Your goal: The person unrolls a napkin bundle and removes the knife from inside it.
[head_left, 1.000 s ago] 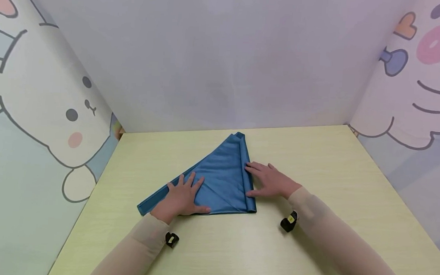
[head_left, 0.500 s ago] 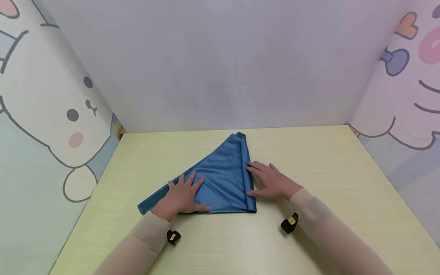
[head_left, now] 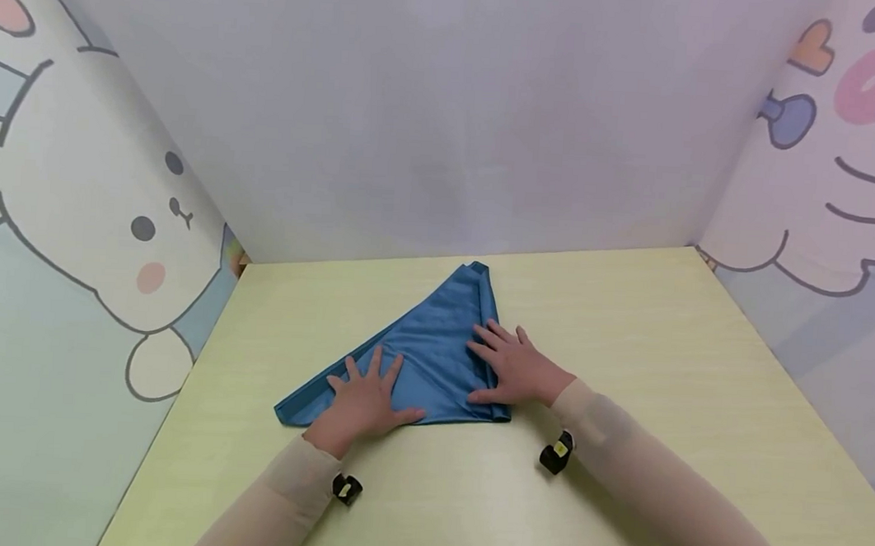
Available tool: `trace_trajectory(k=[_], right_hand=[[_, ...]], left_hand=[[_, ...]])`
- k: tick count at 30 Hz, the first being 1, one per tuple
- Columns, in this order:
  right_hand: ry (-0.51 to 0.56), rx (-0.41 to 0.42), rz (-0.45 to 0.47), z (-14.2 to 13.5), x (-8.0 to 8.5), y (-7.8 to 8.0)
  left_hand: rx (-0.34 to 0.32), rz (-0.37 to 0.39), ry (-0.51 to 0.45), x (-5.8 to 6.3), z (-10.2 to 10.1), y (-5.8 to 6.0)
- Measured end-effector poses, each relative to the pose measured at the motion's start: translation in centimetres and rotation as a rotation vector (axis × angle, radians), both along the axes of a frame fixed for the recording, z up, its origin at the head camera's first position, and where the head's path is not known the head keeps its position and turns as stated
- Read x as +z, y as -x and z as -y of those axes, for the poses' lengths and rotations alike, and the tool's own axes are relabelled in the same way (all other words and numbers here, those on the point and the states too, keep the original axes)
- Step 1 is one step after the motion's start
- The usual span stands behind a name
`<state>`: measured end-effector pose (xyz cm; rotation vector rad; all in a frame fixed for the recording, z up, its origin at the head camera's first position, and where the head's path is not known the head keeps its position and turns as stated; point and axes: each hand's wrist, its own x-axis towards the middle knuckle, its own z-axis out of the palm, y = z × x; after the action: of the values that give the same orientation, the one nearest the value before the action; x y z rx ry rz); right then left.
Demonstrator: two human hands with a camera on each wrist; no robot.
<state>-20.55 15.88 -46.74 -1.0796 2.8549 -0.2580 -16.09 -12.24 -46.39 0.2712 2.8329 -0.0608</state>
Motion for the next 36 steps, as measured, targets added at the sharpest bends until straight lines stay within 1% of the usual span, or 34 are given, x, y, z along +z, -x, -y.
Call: trace_trajectory(k=[2,4,9,13,16,22,29,36], right_hand=[[-0.009,-0.008,0.018,0.0,-0.2,0.0],[0.0,-0.014,0.037,0.0,-0.3,-0.1],[0.024,0.001,0.027,0.3,-0.6,0.1],[0.017,0.01,0.023,0.9,-0.8,0.2],[0.016,0.01,0.029,1.3,-0.9,0.2],[0.004,0.004,0.038,2.0,-0.8,0.1],[-0.001,-0.009,0.032,2.0,-1.0,0.1],[0.013,-0.022,0.045,1.6,-1.1,0.1]], left_hand=[[0.008,0.006,0.003,-0.1,0.2,-0.1],[0.002,0.0,0.001,-0.1,0.4,0.0],[0.009,-0.006,-0.007,0.1,1.0,-0.2],[0.023,0.003,-0.009,0.3,1.6,-0.4],[0.029,0.007,-0.005,0.2,2.1,-0.5],[0.021,-0.016,-0.019,-0.1,3.0,-0.8],[0.009,-0.033,-0.02,-0.1,3.3,-0.9],[0.016,-0.037,-0.028,-0.2,3.5,-0.9]])
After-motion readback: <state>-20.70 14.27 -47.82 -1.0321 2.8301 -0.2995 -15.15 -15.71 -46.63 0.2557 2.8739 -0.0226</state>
